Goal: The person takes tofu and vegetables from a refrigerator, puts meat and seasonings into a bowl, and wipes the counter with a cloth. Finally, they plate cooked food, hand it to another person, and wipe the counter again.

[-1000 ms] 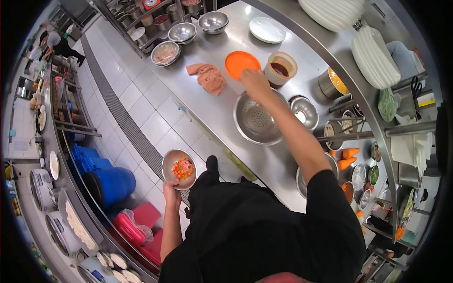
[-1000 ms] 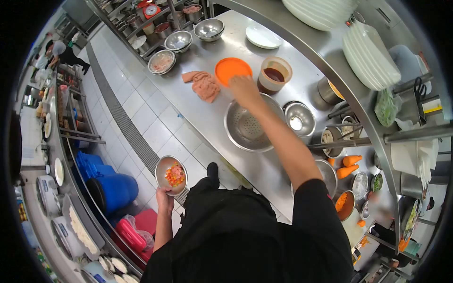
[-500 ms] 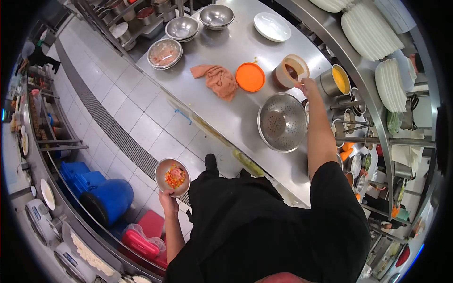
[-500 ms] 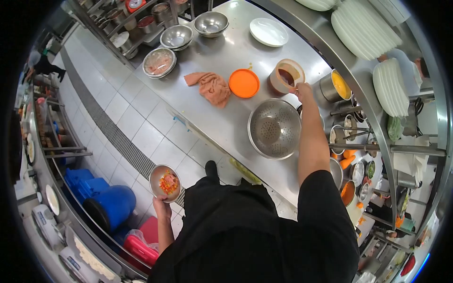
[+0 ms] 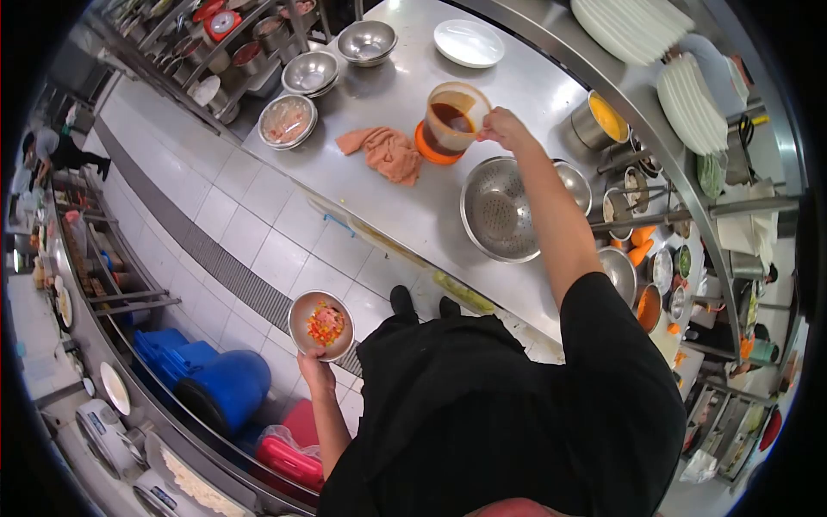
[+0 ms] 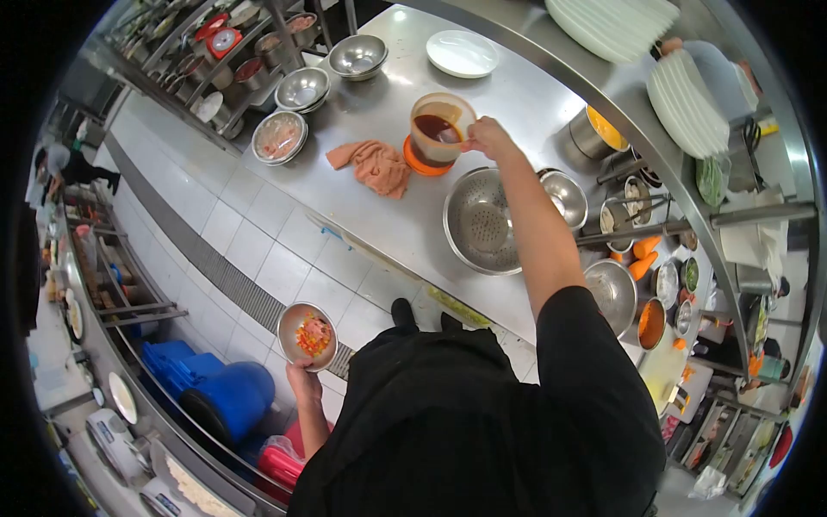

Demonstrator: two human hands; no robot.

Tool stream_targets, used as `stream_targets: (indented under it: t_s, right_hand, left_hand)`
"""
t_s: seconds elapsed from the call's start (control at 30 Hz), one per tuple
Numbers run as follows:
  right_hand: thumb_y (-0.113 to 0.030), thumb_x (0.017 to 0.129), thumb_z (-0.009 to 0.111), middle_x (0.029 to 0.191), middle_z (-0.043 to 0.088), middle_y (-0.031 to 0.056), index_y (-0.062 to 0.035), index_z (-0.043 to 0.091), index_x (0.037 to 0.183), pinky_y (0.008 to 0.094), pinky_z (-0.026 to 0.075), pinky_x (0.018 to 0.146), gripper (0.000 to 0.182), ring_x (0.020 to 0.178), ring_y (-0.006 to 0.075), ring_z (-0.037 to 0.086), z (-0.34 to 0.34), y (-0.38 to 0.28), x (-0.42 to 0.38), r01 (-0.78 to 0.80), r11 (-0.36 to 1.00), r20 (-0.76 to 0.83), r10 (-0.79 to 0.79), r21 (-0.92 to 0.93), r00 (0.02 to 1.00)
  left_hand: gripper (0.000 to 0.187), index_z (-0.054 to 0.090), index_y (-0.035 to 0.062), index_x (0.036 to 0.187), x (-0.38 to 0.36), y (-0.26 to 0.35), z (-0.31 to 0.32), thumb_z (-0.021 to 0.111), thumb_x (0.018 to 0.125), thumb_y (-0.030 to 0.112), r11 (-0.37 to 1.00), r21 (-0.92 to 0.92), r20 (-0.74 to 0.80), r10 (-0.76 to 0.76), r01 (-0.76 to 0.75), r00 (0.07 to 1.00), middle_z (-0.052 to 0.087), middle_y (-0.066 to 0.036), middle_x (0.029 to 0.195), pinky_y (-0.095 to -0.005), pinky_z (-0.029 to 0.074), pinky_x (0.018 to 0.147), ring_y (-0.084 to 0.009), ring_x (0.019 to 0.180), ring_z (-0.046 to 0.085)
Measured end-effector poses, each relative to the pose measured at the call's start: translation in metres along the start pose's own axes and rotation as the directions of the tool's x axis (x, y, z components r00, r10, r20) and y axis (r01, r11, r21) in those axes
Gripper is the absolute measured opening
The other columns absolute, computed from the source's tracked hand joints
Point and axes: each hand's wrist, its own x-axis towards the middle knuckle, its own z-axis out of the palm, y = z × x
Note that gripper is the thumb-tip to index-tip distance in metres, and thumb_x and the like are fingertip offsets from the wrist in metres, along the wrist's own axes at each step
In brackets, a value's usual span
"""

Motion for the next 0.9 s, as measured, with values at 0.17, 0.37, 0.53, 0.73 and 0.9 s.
stream_targets:
  t_s: [0.17,0.37,0.53,0.73,0.9]
  right_hand:
    - [-0.036,0.090,0.072,0.105,0.062,0.0182,-0.0040,0.054,0.123,0.0392,0.055,0.082,0.049,0.097,0.0297,0.068,-0.009,0.012,-0.088,0.173,0.601,-0.114,-0.409,-0.781,0.906]
    - [-0.026,0.079,0.078,0.123,0.047,0.0246,0.0017,0.047,0.119,0.0462,0.046,0.095,0.058,0.114,0.0421,0.049,-0.056,0.101,-0.272,0.012,0.628,-0.438,-0.556,-0.778,0.706]
    - [-0.018,0.082,0.073,0.131,0.046,0.0320,0.0085,0.035,0.136,0.0490,0.043,0.102,0.071,0.126,0.0412,0.047,-0.019,0.197,-0.268,0.010,0.996,-0.658,-0.065,-0.088,0.750]
    - [-0.014,0.084,0.068,0.100,0.063,0.0250,0.0114,0.032,0.136,0.0428,0.058,0.078,0.069,0.087,0.0332,0.068,-0.066,0.176,-0.287,-0.116,0.986,-0.343,0.152,0.123,0.927]
    - [-0.012,0.079,0.066,0.100,0.062,0.0170,0.0097,0.044,0.130,0.0358,0.055,0.066,0.060,0.084,0.0225,0.064,-0.189,0.178,-0.382,-0.018,0.987,-0.100,0.035,0.160,0.994]
  left_hand:
    - [0.058,0.053,-0.0126,0.121,0.003,-0.022,-0.033,0.057,0.065,-0.001,0.996,0.077,-0.024,-0.040,0.041,0.999,0.059,-0.020,0.125,-0.0370,0.048,0.098,-0.0299,0.113,0.059]
    - [0.072,0.045,-0.0132,0.134,-0.014,-0.022,0.001,0.056,0.064,0.002,0.997,0.017,0.048,-0.076,0.075,0.996,0.054,-0.020,0.132,-0.0411,0.047,0.104,-0.0338,0.122,0.056]
    - [0.072,0.044,-0.0130,0.134,-0.023,-0.002,0.058,0.056,0.065,0.002,0.998,0.047,0.180,-0.036,0.028,0.983,0.056,-0.021,0.129,-0.0388,0.051,0.098,-0.0326,0.115,0.060]
    - [0.067,0.047,-0.0151,0.128,-0.069,0.010,0.120,0.055,0.063,0.000,0.994,0.099,0.220,0.020,-0.043,0.975,0.059,-0.020,0.122,-0.0358,0.056,0.087,-0.0290,0.102,0.063]
    - [0.067,0.047,-0.0150,0.128,-0.110,-0.018,0.139,0.055,0.063,-0.001,0.996,0.084,0.211,0.022,-0.040,0.977,0.059,-0.019,0.123,-0.0363,0.056,0.085,-0.0295,0.100,0.064]
